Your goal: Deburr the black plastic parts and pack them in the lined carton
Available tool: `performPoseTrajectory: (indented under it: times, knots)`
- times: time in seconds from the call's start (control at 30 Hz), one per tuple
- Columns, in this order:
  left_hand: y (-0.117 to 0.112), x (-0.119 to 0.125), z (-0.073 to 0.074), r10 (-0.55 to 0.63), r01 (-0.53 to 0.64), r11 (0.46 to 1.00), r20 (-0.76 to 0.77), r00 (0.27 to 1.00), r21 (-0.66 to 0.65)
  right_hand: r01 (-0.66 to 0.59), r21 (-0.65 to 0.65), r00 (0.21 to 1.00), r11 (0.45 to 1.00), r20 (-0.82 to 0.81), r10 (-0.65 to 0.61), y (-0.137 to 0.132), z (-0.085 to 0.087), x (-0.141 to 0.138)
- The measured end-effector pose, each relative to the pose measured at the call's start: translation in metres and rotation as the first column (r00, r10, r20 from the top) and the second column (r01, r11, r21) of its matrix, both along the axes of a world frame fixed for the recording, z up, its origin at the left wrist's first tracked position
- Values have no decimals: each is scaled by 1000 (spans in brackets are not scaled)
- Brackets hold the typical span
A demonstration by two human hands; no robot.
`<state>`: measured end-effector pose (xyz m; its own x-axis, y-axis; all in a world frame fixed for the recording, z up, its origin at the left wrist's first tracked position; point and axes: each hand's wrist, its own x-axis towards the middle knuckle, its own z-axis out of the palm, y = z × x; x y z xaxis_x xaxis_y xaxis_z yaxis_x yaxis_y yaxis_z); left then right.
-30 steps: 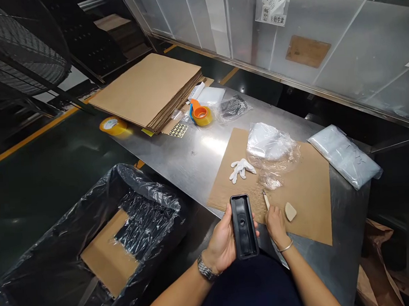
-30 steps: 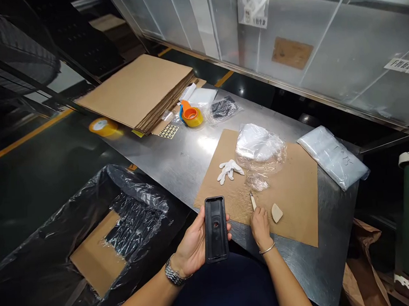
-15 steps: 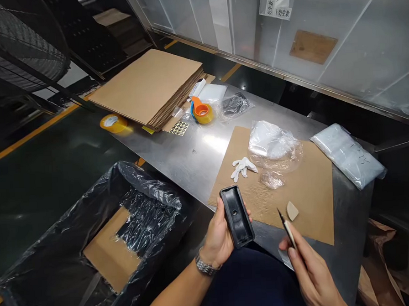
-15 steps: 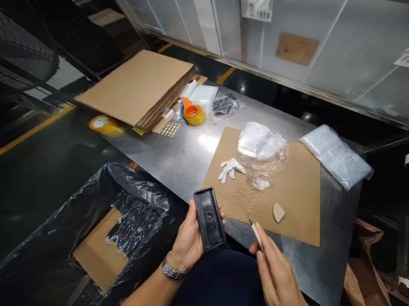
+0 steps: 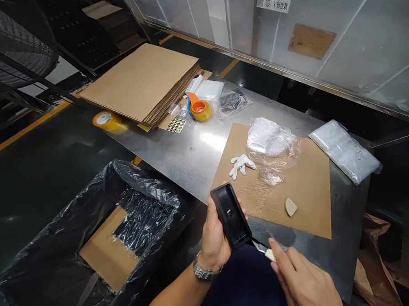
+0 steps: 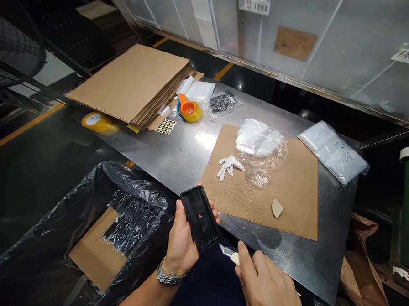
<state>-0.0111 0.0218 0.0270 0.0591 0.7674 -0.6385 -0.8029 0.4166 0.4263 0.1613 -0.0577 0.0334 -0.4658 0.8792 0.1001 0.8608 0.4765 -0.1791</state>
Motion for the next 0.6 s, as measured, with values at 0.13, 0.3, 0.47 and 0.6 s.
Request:
performPoseTrajectory:
  times: [0.13, 0.3, 0.47, 0.6]
  knots:
    - [-2, 0, 1, 6, -6, 999, -6, 1000, 32, 8, 49, 996, 999, 87, -12, 1, 4, -6]
    - [-5, -1, 0, 17, -17, 999, -9, 1000, 29, 6, 67, 989, 998, 148, -16, 2, 6, -10]
    - [-6, -2, 1, 15, -15, 1000, -16, 1000, 12, -9, 55, 988, 998, 155, 0, 3, 6, -10]
    - [-6, -2, 1, 18, -18, 1000, -21, 1000, 7, -19, 43, 990, 999, 142, 13, 3, 5, -10]
